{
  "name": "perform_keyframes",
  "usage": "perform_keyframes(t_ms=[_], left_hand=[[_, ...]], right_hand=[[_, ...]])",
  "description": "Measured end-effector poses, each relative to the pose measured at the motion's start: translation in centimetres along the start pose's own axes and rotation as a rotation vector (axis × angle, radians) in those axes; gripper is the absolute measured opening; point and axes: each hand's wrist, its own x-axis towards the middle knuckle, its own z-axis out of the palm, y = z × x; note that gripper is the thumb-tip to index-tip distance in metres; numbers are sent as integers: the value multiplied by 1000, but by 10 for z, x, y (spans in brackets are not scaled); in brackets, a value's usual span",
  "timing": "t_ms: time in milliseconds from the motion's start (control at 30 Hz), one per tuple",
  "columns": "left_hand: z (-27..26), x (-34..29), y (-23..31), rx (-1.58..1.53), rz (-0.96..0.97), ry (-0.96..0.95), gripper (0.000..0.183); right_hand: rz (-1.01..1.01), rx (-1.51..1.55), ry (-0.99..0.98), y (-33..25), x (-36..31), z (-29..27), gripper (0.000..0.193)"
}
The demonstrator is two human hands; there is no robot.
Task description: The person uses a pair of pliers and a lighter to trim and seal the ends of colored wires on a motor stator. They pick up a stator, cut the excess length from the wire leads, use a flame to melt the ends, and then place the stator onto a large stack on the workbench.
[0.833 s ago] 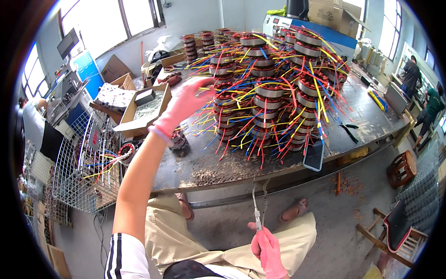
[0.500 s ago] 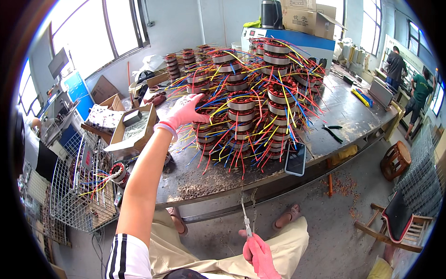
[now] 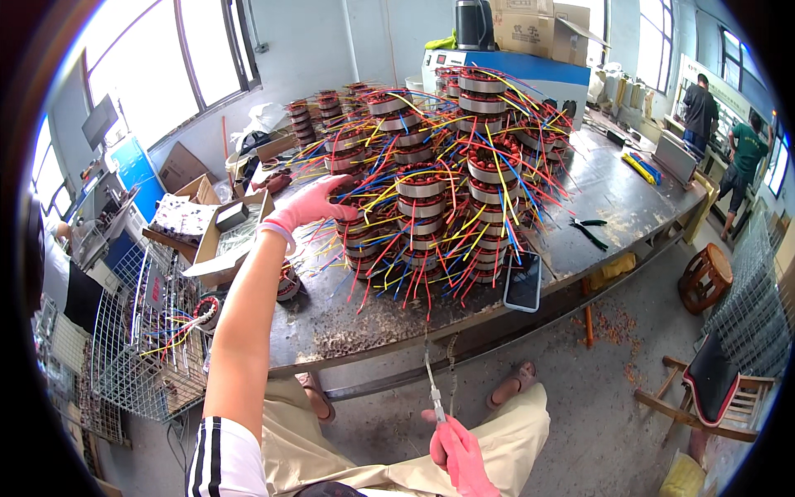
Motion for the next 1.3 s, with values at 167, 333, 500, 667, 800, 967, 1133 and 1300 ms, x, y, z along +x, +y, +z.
perform_keyframes(t_ms=[167,333,500,667,800,967,1133,1300], left_hand=[[2,5,-12,-47,82,-28,87],[-4,7,-27,-45,185,-80,87],[4,7,-18,102,174,6,94],[20,6,-13,-92,44,130,91],[32,19,-27,-162,70,226,91],[22,7,-28,-191,79,295,95],[2,-53,2,26,109,394,98],[23,-164,3,81,74,377,92]], right_hand=[[-11,9,-25,0,1,-1,36],[0,21,-22,10,4,-7,34],[3,39,-22,9,4,-6,33],[7,41,-29,9,4,-4,33],[110,-55,-75,-14,-1,-3,44],[59,-52,-59,-5,0,0,41],[61,-150,-86,-12,-3,5,45],[68,-257,-66,-9,-1,23,48]])
